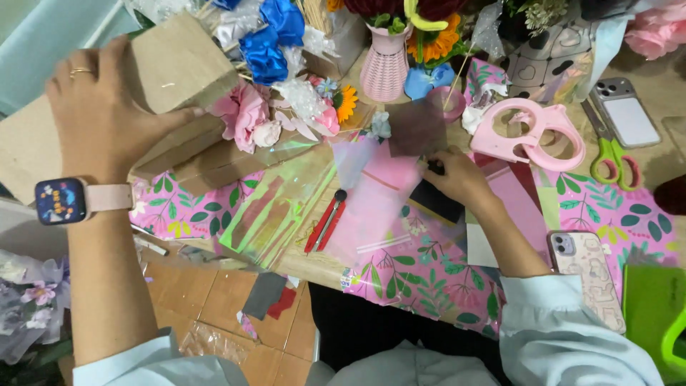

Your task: The person wraps a bouquet of artificial flowers in translucent paper and secures it with tape. They then pick up a cardboard box and wrap it in pink paper, folding the edges and securing them with tape.

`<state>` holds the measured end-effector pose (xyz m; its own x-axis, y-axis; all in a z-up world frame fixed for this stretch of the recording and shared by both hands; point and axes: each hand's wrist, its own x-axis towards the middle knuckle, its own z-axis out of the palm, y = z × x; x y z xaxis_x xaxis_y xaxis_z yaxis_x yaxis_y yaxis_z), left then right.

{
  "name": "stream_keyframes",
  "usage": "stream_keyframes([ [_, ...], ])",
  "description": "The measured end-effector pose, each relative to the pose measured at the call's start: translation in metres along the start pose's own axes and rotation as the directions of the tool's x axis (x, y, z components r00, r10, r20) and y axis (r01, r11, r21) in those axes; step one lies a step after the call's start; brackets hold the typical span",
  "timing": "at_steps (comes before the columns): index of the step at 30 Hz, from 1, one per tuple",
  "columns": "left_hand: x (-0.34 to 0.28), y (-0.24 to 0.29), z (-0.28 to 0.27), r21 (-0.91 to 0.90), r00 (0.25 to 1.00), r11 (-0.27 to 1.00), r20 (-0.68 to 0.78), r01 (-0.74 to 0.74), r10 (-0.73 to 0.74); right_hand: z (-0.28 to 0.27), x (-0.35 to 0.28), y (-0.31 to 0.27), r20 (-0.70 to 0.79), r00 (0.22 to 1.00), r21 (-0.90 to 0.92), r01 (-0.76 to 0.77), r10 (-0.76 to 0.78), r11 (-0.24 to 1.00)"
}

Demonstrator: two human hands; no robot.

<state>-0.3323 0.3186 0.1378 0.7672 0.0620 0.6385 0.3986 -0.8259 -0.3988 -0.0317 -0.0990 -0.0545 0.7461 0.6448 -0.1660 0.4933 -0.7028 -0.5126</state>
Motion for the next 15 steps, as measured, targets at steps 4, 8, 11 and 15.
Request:
stream_keyframes([
  [4,-0.002,0.029,-0.067,-0.303,0.977,0.93,0.109,0.207,-0.182,0.025,0.002,-0.012,-0.066,0.995,-0.085,0.067,-0.072,0.994],
  [8,-0.012,0.047,-0.104,-0.693,0.741,0.32,0.468,0.646,-0.481,0.038,0.002,-0.02,-0.1,0.994,0.063,0.054,-0.047,0.997],
  [11,-0.02,0.068,-0.128,-0.728,0.628,-0.067,0.631,0.682,-0.455,0.058,0.006,-0.006,-0.206,0.972,0.165,0.15,-0.115,0.975],
  [15,-0.036,0.107,-0.156,-0.602,0.484,-0.689,0.78,0.404,-0.398,0.067,0.005,-0.018,-0.276,0.957,0.236,0.153,-0.084,0.96],
])
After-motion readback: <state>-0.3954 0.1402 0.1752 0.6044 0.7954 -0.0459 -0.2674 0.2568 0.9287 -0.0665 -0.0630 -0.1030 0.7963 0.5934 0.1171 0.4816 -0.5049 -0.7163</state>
